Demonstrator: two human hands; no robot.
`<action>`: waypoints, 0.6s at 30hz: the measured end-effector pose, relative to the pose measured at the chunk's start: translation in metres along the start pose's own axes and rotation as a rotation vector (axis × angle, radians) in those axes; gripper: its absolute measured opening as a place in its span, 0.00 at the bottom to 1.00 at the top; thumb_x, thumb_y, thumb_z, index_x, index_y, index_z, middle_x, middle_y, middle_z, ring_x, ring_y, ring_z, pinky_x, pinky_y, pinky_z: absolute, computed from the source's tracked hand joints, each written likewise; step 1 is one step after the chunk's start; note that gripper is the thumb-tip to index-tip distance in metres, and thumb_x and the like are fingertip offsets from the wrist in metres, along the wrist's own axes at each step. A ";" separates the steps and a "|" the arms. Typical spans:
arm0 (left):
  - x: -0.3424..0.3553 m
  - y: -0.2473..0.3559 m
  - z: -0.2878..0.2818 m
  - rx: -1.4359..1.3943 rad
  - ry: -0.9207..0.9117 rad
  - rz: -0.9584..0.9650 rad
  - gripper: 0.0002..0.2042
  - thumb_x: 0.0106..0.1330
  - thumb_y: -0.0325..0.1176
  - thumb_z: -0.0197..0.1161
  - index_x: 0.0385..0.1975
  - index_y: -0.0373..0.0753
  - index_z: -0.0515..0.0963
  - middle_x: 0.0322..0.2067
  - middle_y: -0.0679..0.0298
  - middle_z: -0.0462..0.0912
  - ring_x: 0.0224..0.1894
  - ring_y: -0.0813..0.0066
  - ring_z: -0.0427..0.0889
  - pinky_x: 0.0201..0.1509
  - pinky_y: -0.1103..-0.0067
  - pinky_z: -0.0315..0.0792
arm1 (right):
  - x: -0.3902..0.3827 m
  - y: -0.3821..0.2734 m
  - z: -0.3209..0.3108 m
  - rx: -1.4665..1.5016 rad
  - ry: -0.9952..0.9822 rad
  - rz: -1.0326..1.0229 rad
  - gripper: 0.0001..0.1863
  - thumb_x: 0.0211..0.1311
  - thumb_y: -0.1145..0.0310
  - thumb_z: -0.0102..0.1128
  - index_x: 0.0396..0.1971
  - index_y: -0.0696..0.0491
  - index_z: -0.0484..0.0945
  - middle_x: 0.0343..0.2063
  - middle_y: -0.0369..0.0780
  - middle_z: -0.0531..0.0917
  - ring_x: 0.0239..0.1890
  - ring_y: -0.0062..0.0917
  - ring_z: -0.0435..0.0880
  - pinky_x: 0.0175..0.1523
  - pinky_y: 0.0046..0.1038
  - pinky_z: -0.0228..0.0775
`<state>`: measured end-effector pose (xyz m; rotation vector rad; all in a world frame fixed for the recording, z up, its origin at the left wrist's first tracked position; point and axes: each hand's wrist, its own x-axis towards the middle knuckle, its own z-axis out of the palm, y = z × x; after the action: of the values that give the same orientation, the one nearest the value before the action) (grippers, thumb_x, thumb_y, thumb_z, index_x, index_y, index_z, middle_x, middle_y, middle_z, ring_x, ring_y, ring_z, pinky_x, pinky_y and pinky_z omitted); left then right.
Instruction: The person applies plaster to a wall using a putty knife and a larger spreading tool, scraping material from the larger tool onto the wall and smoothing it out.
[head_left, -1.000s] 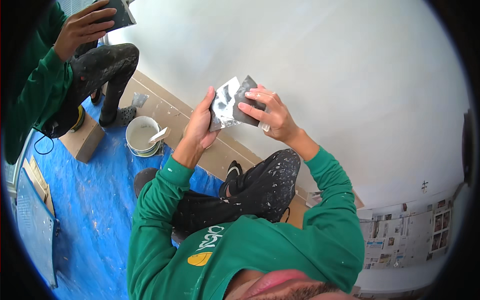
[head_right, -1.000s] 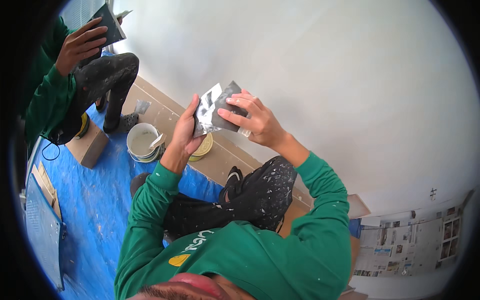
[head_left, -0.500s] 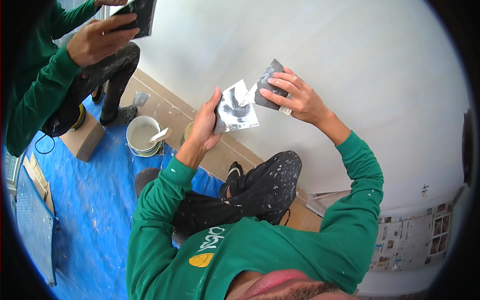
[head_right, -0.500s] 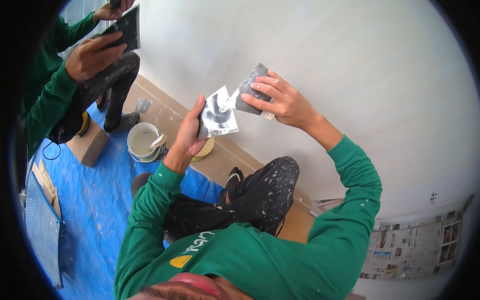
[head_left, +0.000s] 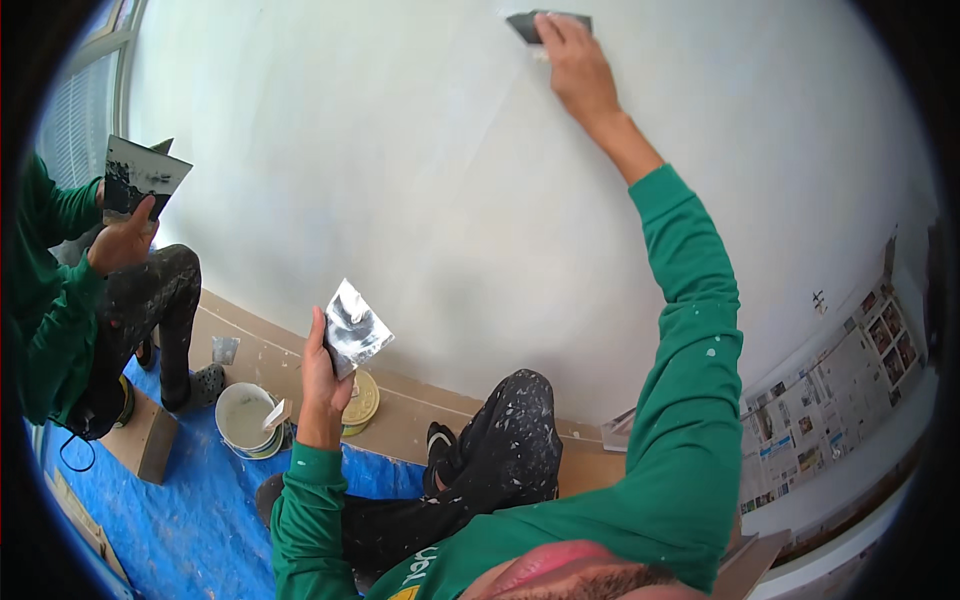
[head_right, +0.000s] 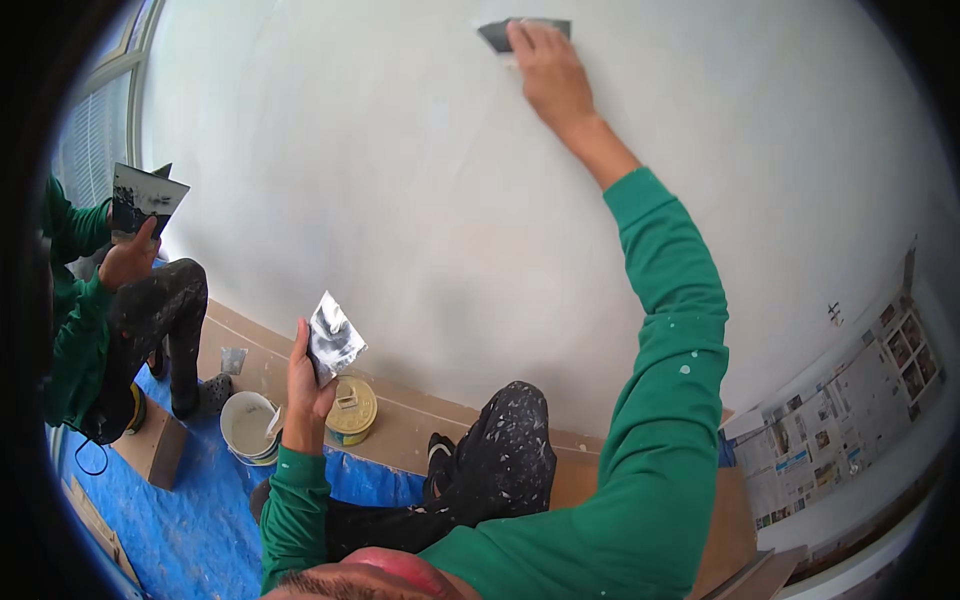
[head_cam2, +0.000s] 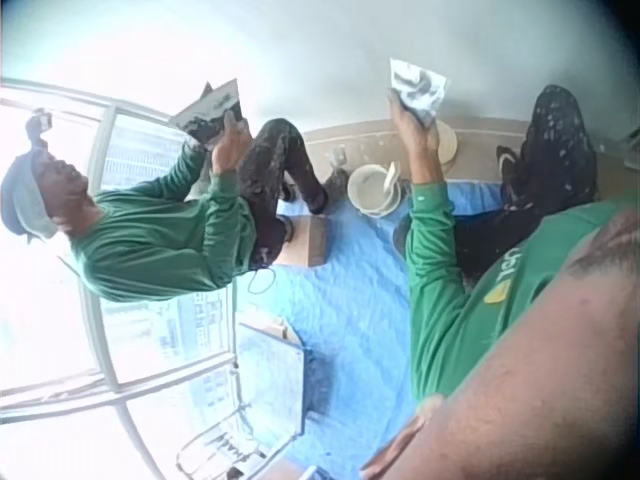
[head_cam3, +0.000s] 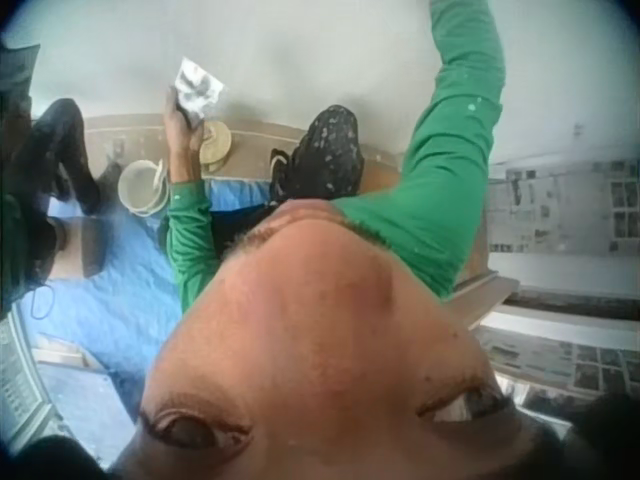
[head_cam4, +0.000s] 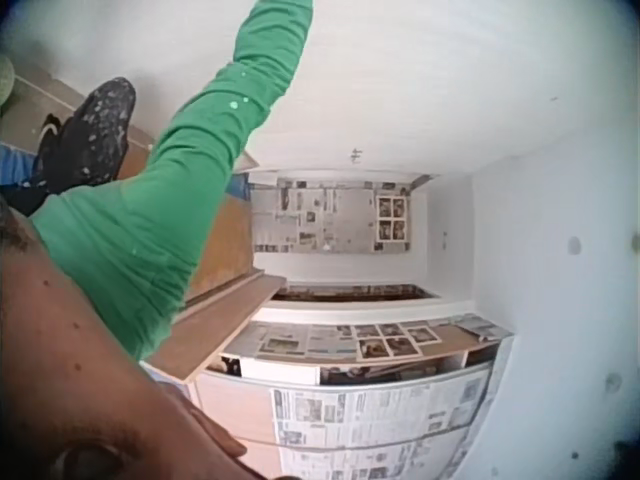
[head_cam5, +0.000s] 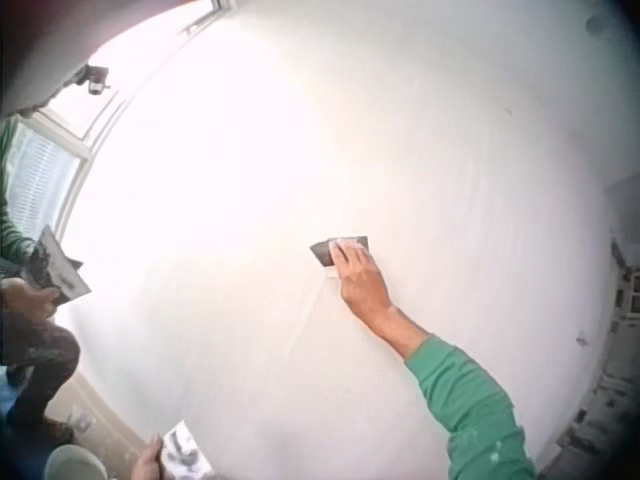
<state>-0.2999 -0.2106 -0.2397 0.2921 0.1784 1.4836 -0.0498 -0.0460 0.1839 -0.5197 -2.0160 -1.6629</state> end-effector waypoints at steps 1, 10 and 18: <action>0.000 0.001 -0.004 0.013 0.016 0.001 0.21 0.76 0.49 0.52 0.54 0.37 0.75 0.49 0.64 0.82 0.51 0.72 0.81 0.58 0.73 0.74 | 0.018 0.019 0.001 -0.070 0.068 0.040 0.20 0.59 0.77 0.50 0.52 0.61 0.76 0.46 0.47 0.78 0.51 0.41 0.76 0.58 0.42 0.69; 0.002 0.014 -0.006 -0.048 0.024 0.002 0.18 0.76 0.46 0.53 0.52 0.39 0.76 0.47 0.65 0.83 0.49 0.74 0.83 0.57 0.74 0.75 | 0.082 0.100 0.024 -0.344 -0.185 0.384 0.11 0.63 0.74 0.50 0.42 0.61 0.77 0.45 0.49 0.78 0.50 0.42 0.77 0.55 0.42 0.72; 0.008 0.013 -0.024 -0.040 0.074 -0.030 0.21 0.76 0.48 0.51 0.54 0.36 0.74 0.49 0.62 0.82 0.51 0.71 0.82 0.59 0.71 0.75 | 0.022 0.026 0.052 -0.260 -0.143 0.307 0.15 0.60 0.74 0.52 0.45 0.63 0.75 0.45 0.49 0.78 0.51 0.43 0.76 0.55 0.42 0.69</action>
<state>-0.3188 -0.1995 -0.2579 0.2012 0.2115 1.4673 -0.0589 0.0094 0.2096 -1.0114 -1.7124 -1.7404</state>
